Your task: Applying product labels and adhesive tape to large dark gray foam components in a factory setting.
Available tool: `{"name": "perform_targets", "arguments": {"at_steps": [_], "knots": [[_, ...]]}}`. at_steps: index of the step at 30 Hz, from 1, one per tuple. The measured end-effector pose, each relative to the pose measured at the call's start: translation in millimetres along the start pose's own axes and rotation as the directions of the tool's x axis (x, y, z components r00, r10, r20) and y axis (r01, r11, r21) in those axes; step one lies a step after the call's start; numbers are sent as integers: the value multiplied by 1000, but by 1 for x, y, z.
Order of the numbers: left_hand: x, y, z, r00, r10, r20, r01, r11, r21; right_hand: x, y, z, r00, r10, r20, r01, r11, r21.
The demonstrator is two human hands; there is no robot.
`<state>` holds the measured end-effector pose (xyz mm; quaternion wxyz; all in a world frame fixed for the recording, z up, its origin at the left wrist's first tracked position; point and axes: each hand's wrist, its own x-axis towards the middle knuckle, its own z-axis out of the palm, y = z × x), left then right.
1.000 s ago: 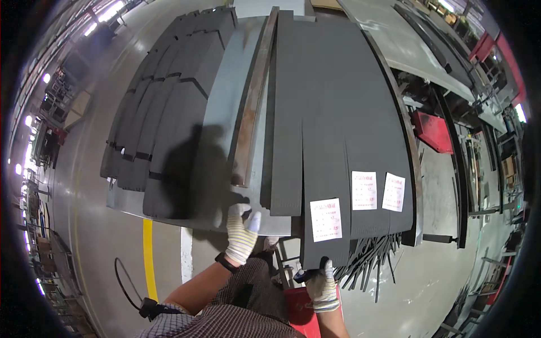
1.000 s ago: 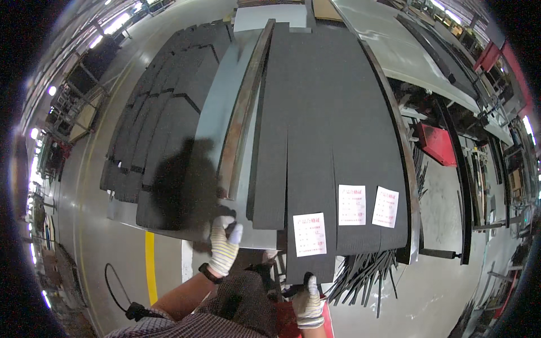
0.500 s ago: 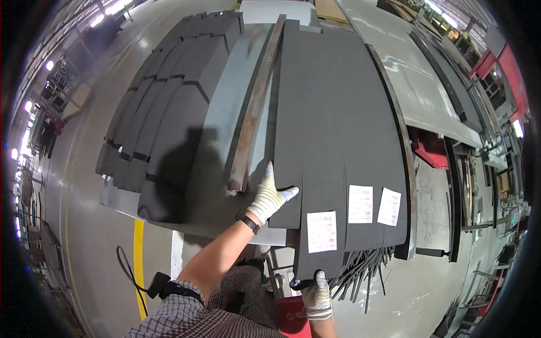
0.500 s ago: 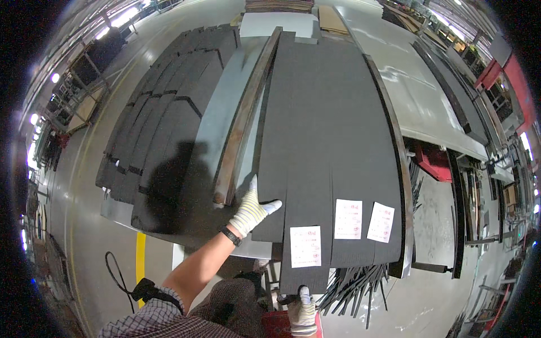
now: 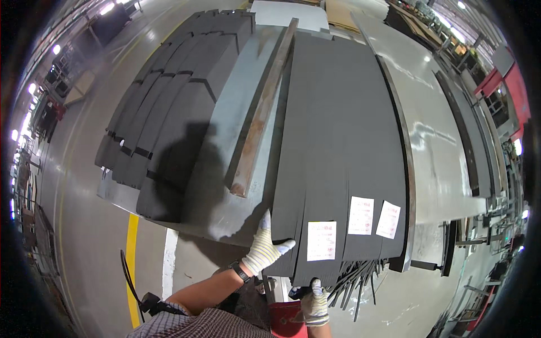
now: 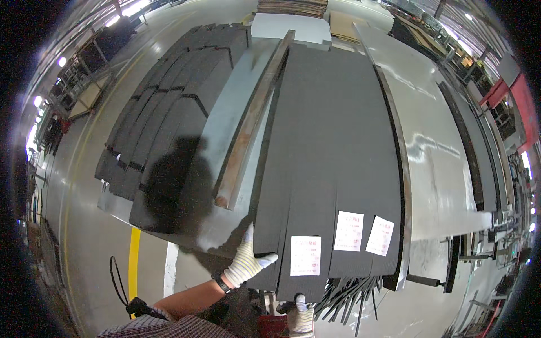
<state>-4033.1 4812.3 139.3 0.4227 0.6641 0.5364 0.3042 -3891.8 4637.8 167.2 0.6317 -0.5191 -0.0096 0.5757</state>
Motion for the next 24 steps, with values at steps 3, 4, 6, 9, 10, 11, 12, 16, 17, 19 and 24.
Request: {"name": "perform_targets", "arguments": {"at_steps": [3, 4, 6, 9, 10, 11, 12, 16, 17, 19, 24], "knots": [[-5, -2, -1, 1000, 7, 21, -6, 998, -62, 2, 6, -5, 997, -44, -68, 42, 999, -35], [-6, -3, -1, 1000, 16, 22, -15, 999, -46, 2, 5, -7, 997, -43, -66, 41, 998, -36], [-7, -1, -1, 1000, 25, 11, -25, 999, -42, 1, 2, -12, 994, 109, -8, -109, 994, 6], [-7, 2, -1, 1000, 17, 15, -17, 998, -53, 7, 5, -14, 997, 68, -27, -68, 998, 1], [-6, 2, -1, 1000, -1, 28, 3, 998, -67, 10, 6, -17, 997, 66, -28, -66, 998, 0], [-6, 2, -2, 1000, -1, 27, 3, 998, -68, 15, 6, -21, 996, 89, 6, -89, 996, -5], [-6, 2, -3, 999, -7, 31, 9, 999, -52, 18, 6, -23, 993, 111, 39, -111, 994, -10], [-3, 1, -3, 999, -28, 47, 30, 998, -53, 26, 5, -9, 996, 47, -71, -46, 999, 22], [-4, 1, -2, 999, -29, 45, 31, 998, -54, 23, -1, -4, 997, 57, -59, -56, 998, 19], [-5, 0, -1, 999, -39, 34, 40, 998, -46, 23, 0, -5, 997, 67, -45, -66, 998, 15], [-8, 2, -3, 999, -30, 40, 32, 998, -48, 28, 16, -26, 996, 57, -72, -51, 996, 76]]}}
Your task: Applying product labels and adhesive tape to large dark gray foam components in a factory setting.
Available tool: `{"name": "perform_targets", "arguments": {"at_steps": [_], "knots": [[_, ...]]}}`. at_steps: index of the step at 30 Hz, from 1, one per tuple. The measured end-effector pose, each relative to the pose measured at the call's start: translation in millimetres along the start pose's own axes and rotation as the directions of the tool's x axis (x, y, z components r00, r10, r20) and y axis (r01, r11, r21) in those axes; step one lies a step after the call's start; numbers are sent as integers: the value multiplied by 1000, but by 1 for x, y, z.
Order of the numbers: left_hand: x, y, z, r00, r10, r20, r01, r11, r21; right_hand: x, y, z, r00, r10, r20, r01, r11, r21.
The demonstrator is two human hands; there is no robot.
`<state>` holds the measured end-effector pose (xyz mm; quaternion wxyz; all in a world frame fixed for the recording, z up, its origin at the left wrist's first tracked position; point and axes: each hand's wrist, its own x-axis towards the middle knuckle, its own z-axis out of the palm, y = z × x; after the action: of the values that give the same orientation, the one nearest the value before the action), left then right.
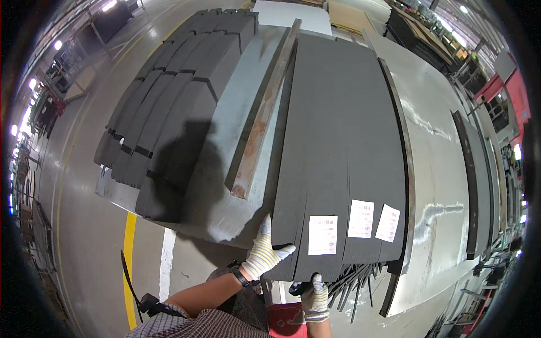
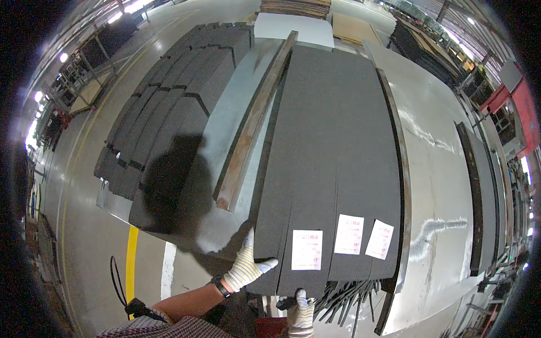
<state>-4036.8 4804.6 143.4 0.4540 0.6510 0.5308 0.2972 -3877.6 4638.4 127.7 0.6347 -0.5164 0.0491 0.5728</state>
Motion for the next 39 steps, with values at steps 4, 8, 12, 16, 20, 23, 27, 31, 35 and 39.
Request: {"name": "perform_targets", "arguments": {"at_steps": [4, 8, 12, 16, 20, 23, 27, 31, 35, 39], "knots": [[-4, -4, 2, 999, 37, -32, -36, 999, 32, -3, -1, 3, 999, 19, 29, -20, 999, 32], [1, 3, 3, 997, 67, -25, -67, 998, 9, -2, 1, 11, 998, -62, -16, 61, 995, -84], [10, 10, 0, 994, 84, -71, -91, 991, -102, -6, -14, 32, 999, -29, -17, 27, 995, -97], [32, -2, 2, 996, 59, -61, -66, 989, -130, 8, -18, 48, 1000, -17, -12, 16, 996, -83], [49, -4, 2, 998, 18, -59, -21, 998, -59, 29, -11, 42, 994, -110, -27, 105, 983, -150], [42, 6, -6, 996, 38, -78, -42, 998, -45, 21, -17, 37, 999, -25, 32, 31, 978, -207], [27, 19, -58, 864, 410, -293, -369, 910, 187, -9, -23, 2, 998, 65, -18, -67, 981, -181], [63, 5, -100, 938, 246, -246, -170, 941, 293, -54, -31, -1, 997, -2, -76, -10, 988, -156], [85, 1, -106, 967, 123, -222, -43, 942, 333, -100, -42, 16, 997, -69, -38, 49, 923, -382], [75, -5, -76, 992, 119, -51, -103, 964, 245, -121, -31, 40, 983, -140, 115, 179, 835, -519]]}}
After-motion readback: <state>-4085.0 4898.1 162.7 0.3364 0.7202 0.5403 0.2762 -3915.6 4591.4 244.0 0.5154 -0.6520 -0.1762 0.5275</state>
